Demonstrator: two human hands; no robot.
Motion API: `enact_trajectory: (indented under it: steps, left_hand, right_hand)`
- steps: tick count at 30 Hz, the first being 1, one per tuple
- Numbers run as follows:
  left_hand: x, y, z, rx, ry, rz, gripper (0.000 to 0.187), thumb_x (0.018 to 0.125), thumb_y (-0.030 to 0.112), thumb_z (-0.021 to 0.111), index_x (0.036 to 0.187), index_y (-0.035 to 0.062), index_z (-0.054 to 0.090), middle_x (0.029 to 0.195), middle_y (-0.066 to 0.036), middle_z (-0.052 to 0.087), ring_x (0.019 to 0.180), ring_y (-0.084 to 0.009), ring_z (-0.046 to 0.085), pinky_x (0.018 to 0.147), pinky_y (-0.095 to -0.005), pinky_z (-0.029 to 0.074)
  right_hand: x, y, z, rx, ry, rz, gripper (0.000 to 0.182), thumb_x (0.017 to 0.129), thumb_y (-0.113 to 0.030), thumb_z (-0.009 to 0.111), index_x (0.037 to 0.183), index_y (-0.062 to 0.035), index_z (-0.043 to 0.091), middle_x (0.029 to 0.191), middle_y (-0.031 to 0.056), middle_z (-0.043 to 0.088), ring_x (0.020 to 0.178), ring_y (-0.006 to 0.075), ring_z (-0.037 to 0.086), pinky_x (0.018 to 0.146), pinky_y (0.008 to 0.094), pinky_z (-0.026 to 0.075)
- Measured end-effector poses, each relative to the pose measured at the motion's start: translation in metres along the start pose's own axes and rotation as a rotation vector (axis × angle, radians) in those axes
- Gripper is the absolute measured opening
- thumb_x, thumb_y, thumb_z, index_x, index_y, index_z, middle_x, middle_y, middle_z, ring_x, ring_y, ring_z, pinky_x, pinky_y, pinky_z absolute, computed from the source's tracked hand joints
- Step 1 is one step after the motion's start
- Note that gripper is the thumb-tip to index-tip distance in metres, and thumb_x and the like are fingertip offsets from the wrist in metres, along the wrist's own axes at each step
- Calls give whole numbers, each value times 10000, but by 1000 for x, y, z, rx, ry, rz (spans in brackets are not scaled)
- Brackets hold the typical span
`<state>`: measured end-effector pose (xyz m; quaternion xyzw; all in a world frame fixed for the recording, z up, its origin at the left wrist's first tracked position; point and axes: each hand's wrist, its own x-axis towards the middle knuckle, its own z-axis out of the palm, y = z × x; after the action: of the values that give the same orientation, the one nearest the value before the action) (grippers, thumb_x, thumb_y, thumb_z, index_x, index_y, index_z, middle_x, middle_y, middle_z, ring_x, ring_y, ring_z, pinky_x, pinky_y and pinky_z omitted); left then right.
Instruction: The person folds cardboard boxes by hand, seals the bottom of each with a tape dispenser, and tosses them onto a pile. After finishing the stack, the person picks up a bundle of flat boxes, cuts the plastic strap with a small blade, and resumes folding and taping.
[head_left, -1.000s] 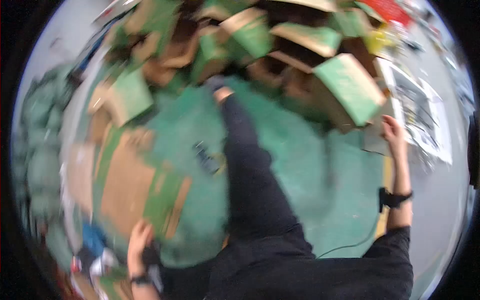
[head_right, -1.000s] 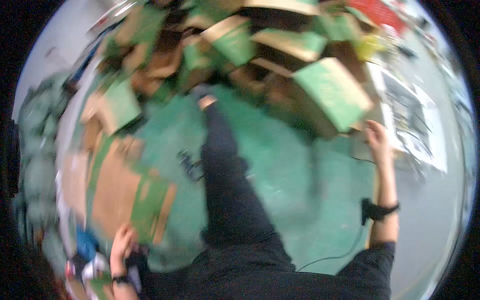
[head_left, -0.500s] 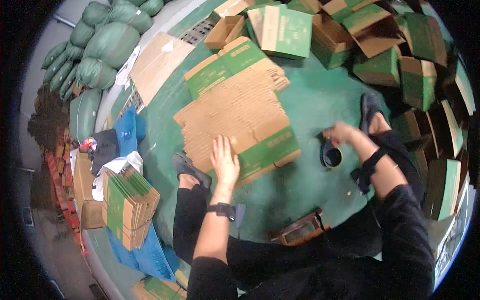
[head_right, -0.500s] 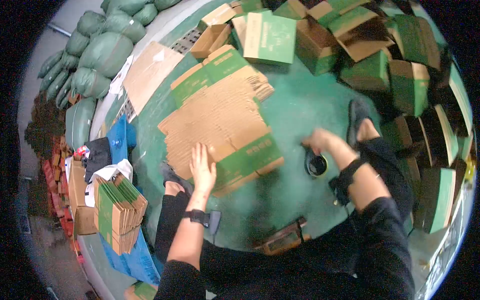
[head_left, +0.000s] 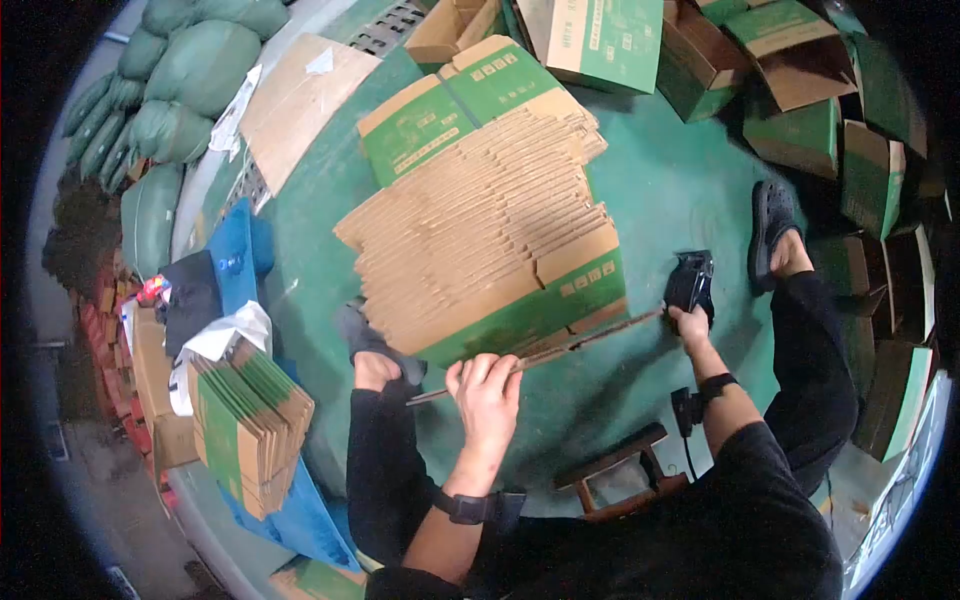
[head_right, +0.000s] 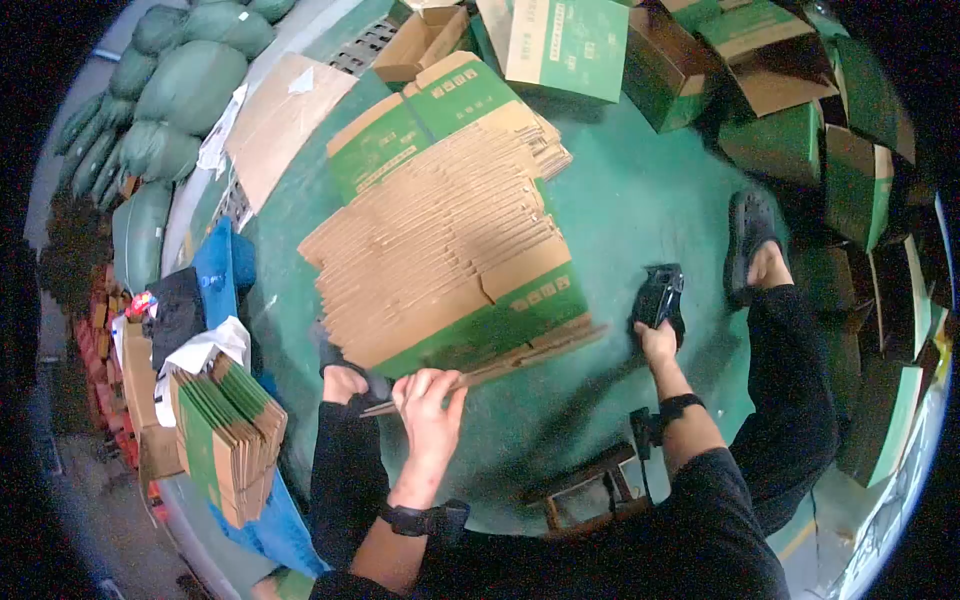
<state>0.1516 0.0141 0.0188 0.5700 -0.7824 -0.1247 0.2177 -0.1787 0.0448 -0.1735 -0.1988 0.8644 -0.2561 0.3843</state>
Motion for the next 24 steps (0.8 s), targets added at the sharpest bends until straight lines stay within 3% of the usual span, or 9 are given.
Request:
enact_trajectory:
  steps: [1, 5, 9, 11, 14, 17, 19, 21, 24]
  left_hand:
    - [-3, 1, -6, -1, 11, -14, 209, 624, 85, 677, 813, 113, 595, 775, -12, 510, 768, -196, 513, 832, -390, 323]
    - [-33, 9, -15, -110, -137, 216, 193, 631, 73, 663, 812, 110, 610, 751, -20, 514, 756, -196, 521, 739, -356, 373]
    - [-53, 10, -10, -128, -147, 235, 223, 629, 81, 679, 840, 105, 612, 767, -38, 532, 764, -222, 527, 680, -332, 402]
    - [-58, 10, -12, -108, -73, 244, 209, 623, 86, 687, 818, 97, 615, 779, -43, 539, 776, -229, 525, 658, -318, 413]
    - [-66, 5, -33, -90, -1, 211, 189, 636, 195, 699, 764, 80, 622, 833, -35, 561, 863, -250, 514, 795, -387, 369]
    - [-82, -17, -41, 254, 375, -207, 285, 677, 274, 682, 865, 76, 602, 1101, -127, 454, 1076, -297, 393, 903, -449, 278]
    - [-96, -33, -20, 170, 362, -422, 390, 740, 240, 650, 1073, 95, 509, 1177, -132, 379, 1105, -260, 370, 938, -411, 271]
    - [-103, -33, -4, -1051, 367, -735, 479, 795, 198, 606, 1203, 104, 373, 1194, -89, 353, 1120, -209, 346, 961, -349, 260]
    - [-113, -21, -10, -997, 313, -669, 482, 820, 142, 556, 1225, 78, 305, 1184, -81, 353, 1108, -188, 343, 956, -306, 260]
  right_hand:
    - [-7, -7, -5, 487, -133, -23, 427, 691, -155, 666, 1056, 25, 534, 926, 102, 596, 820, 186, 558, 763, 303, 429]
    - [-68, -94, -74, 308, -350, -403, 293, 763, -168, 621, 985, 8, 551, 849, 18, 588, 739, 114, 531, 691, 271, 438]
    - [-133, -126, -94, -475, -508, -1035, 426, 657, -338, 705, 838, 12, 542, 712, 114, 571, 655, 268, 556, 634, 329, 444]
    - [-157, -106, -83, -516, -537, -1337, 479, 577, -344, 745, 800, 18, 522, 743, 172, 530, 763, 343, 502, 723, 382, 398]
    - [-165, -75, -73, -489, -677, -1081, 590, 566, -455, 738, 873, 14, 554, 813, 147, 580, 857, 275, 538, 866, 352, 351]
    - [-170, -68, -80, -274, -849, -719, 670, 581, -435, 752, 1014, 25, 530, 932, 135, 590, 953, 224, 520, 876, 339, 369]
    - [-172, -80, -81, -307, -881, -611, 739, 599, -426, 756, 1121, 19, 484, 1035, 117, 565, 1018, 187, 480, 873, 318, 384]
    - [-164, -77, -76, -231, -1015, -409, 773, 596, -430, 760, 1156, 10, 458, 1067, 119, 548, 1026, 191, 477, 880, 303, 381]
    - [-157, -89, -78, -513, -695, -663, 635, 585, -465, 735, 991, -20, 535, 949, 122, 594, 914, 246, 552, 845, 357, 390]
